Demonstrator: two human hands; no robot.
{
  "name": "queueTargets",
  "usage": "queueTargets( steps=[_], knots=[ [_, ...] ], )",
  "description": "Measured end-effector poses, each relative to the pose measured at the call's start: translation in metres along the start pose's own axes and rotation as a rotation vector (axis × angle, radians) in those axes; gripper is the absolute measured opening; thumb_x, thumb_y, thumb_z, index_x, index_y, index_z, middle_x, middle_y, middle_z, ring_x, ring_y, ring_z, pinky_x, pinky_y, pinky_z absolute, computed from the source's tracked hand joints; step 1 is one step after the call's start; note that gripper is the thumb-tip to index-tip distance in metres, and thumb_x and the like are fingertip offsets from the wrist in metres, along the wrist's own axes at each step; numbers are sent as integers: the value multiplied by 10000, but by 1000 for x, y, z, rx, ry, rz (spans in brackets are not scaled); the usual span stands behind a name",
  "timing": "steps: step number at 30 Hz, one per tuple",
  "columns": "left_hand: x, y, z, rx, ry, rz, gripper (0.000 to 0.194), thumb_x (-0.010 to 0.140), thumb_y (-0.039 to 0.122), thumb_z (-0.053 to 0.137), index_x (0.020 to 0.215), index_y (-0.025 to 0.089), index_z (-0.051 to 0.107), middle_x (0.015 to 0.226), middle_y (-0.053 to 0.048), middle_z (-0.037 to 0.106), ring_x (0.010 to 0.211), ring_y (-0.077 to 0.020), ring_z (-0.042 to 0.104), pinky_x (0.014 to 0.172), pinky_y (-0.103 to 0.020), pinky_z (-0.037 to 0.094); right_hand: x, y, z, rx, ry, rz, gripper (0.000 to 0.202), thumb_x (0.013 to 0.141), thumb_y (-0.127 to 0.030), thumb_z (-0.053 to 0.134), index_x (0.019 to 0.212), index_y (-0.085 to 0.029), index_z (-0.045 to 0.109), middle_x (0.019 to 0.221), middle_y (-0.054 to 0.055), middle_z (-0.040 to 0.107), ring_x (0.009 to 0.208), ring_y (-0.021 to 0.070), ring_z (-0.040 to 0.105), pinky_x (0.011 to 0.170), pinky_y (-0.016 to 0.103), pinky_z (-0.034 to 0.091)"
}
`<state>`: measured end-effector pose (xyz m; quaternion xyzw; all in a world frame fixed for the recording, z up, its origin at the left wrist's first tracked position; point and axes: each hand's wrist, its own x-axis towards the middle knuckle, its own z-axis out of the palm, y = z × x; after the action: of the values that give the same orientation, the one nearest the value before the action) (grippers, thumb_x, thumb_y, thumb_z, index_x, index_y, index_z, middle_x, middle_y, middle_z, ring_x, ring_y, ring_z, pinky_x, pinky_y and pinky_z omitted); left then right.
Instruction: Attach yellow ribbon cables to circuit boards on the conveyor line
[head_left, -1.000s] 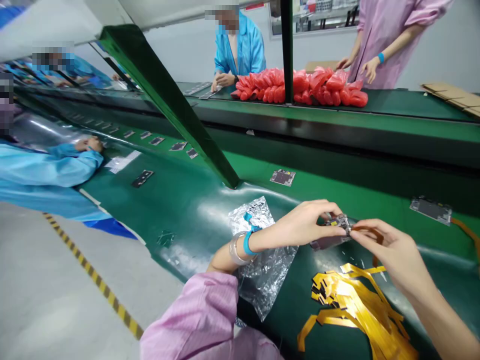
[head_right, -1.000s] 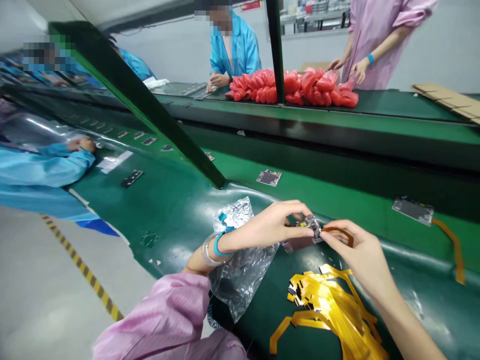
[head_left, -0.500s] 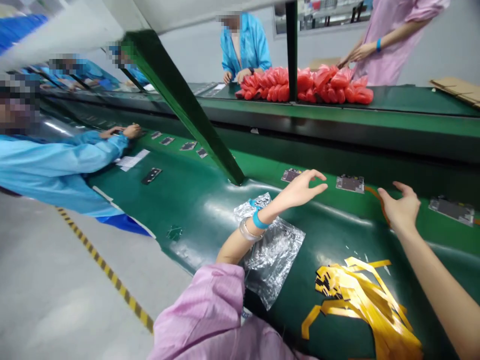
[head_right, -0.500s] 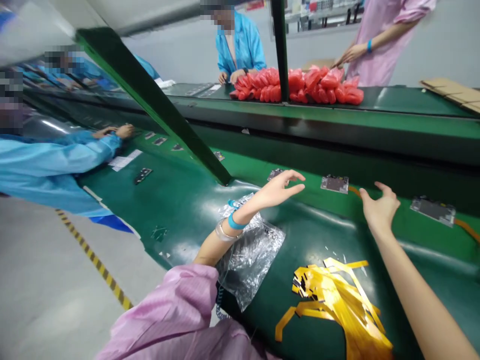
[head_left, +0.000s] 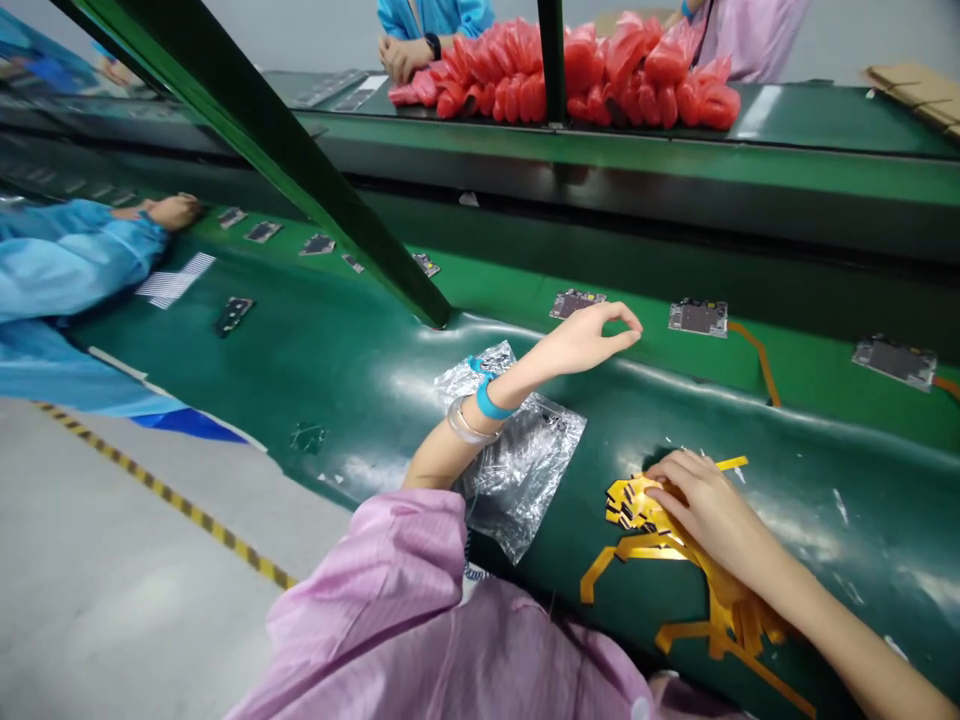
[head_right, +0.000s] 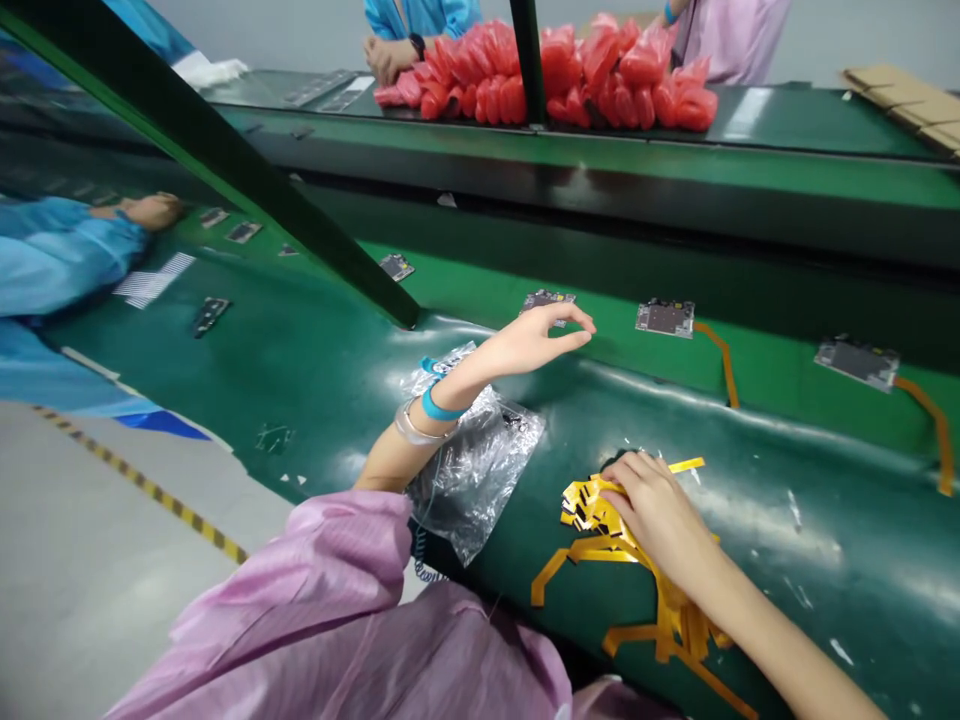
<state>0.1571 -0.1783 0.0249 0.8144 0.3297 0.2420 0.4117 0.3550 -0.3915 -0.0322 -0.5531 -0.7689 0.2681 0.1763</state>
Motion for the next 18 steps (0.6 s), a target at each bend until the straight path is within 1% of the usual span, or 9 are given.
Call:
queueTargets(
  steps=[2, 4, 6, 8, 10, 12, 14, 16, 18],
  knots=[
    [0, 0, 1, -3, -17, 17, 143, 943, 267, 587, 991, 182, 692, 1151, -67, 751, 1168, -209, 653, 1112, -377, 429, -2, -1, 0, -25, 6, 5, 91, 1026, -237, 587, 976, -228, 663, 975, 66, 736, 905, 294, 669, 873, 500, 471],
    [-1, 0, 0, -7, -22, 37, 152, 942, 274, 584, 987, 177, 692, 1140, -72, 754, 1145, -205, 663, 1086, -365, 449, -7, -9, -1, -36, 17, 7, 100, 1045, -257, 565, 1085, -221, 650, 1062, 90, 723, 976, 302, 652, 915, 511, 455],
    [-1, 1, 0, -9, -19, 58, 161, 941, 281, 583, 986, 170, 691, 1133, -77, 753, 1125, -203, 669, 1064, -356, 463, -15, -24, 0, -52, -32, -69, 133, 1055, -246, 550, 1145, -211, 640, 1106, 96, 702, 1023, 289, 632, 932, 476, 458],
    [-1, 2, 1, -8, -18, 72, 159, 940, 281, 582, 981, 171, 689, 1127, -76, 753, 1116, -201, 672, 1056, -354, 467, -20, -40, 6, -92, -153, -207, 103, 1042, -206, 565, 1079, -196, 661, 1058, 83, 685, 992, 265, 622, 878, 412, 479],
    [-1, 2, 2, -5, -25, 74, 146, 939, 278, 583, 969, 177, 684, 1115, -67, 756, 1122, -198, 671, 1063, -355, 461, -20, -54, 13, -143, -261, -308, 68, 997, -150, 618, 965, -174, 674, 993, 85, 664, 942, 261, 611, 809, 383, 482],
    [-2, 2, 3, -4, -34, 74, 141, 940, 277, 584, 962, 181, 683, 1108, -61, 758, 1136, -197, 670, 1071, -355, 453, -15, -63, 19, -176, -308, -330, 100, 934, -83, 658, 872, -159, 672, 951, 96, 649, 910, 272, 595, 778, 388, 472],
    [-3, 3, 3, -5, -40, 82, 147, 940, 280, 586, 966, 178, 688, 1109, -64, 757, 1136, -196, 670, 1062, -350, 459, -8, -66, 21, -190, -335, -339, 141, 875, -31, 677, 816, -158, 665, 924, 98, 645, 882, 272, 580, 775, 395, 462],
    [-4, 4, 3, -5, -39, 94, 155, 940, 282, 587, 974, 174, 692, 1113, -68, 755, 1119, -193, 672, 1044, -346, 469, -2, -67, 20, -193, -370, -354, 163, 844, -24, 694, 780, -168, 654, 899, 90, 642, 850, 258, 565, 764, 386, 453],
    [-5, 6, 2, -5, -39, 106, 165, 940, 284, 585, 980, 167, 694, 1110, -73, 752, 1101, -191, 674, 1032, -345, 476, 2, -68, 18, -190, -394, -359, 172, 850, -34, 692, 763, -174, 641, 880, 86, 640, 834, 250, 554, 756, 378, 440]
  ],
)
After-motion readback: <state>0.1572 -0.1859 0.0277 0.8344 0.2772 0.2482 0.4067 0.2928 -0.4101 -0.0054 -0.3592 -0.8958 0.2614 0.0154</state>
